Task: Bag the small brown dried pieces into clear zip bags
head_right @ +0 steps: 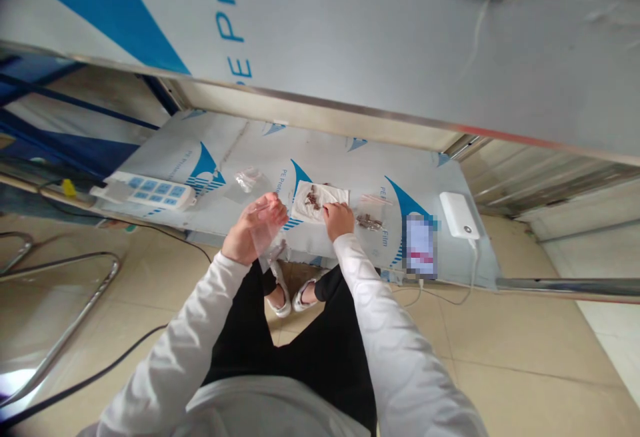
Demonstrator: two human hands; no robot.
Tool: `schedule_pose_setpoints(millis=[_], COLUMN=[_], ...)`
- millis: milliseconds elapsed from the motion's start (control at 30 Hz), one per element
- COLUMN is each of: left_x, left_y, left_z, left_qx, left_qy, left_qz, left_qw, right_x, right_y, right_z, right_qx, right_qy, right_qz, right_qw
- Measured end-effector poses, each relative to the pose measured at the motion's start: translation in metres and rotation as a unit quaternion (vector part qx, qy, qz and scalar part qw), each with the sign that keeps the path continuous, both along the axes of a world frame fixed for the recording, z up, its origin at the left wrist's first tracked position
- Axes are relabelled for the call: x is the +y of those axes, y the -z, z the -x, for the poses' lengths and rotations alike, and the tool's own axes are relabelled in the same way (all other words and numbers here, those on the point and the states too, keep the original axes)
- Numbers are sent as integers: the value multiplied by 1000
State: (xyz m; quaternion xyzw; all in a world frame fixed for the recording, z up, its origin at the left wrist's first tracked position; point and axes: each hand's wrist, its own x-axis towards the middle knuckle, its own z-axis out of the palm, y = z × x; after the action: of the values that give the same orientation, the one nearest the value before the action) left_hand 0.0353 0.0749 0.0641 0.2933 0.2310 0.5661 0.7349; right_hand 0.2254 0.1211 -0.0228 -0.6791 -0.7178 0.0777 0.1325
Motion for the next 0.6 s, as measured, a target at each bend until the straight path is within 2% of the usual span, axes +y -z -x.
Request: schedule_pose_setpoints(millis=[100,167,233,300,400,500,600], left_x=[-1,-3,-4,-5,-5,-6,-10], left_y=[-6,-8,-8,-9,-11,-14,-18], left_z=[0,0,0,0,0,0,1], left_qx=[1,6,16,36,85,130,172], left_qy=[35,78,120,138,137,135,138], left_qz=[-17,-36,-53,-62,-68,-85,-103], left_qw=[999,996,991,988,985,979,970], right_x=[-11,-23,-34,-40,-42,-42,-42], right_y=[-50,-94,-138,-171,-191,-190,-188], right_z=[7,15,23,30,34,33,29], right_qx=[98,248,308,292,240,197,199], right_qy=[-24,-89,-190,-282,-368,-394,-403], right_qz=[-57,-133,-131,-93,-39,-9,2], right_qw=[993,956,923,909,898,898,893])
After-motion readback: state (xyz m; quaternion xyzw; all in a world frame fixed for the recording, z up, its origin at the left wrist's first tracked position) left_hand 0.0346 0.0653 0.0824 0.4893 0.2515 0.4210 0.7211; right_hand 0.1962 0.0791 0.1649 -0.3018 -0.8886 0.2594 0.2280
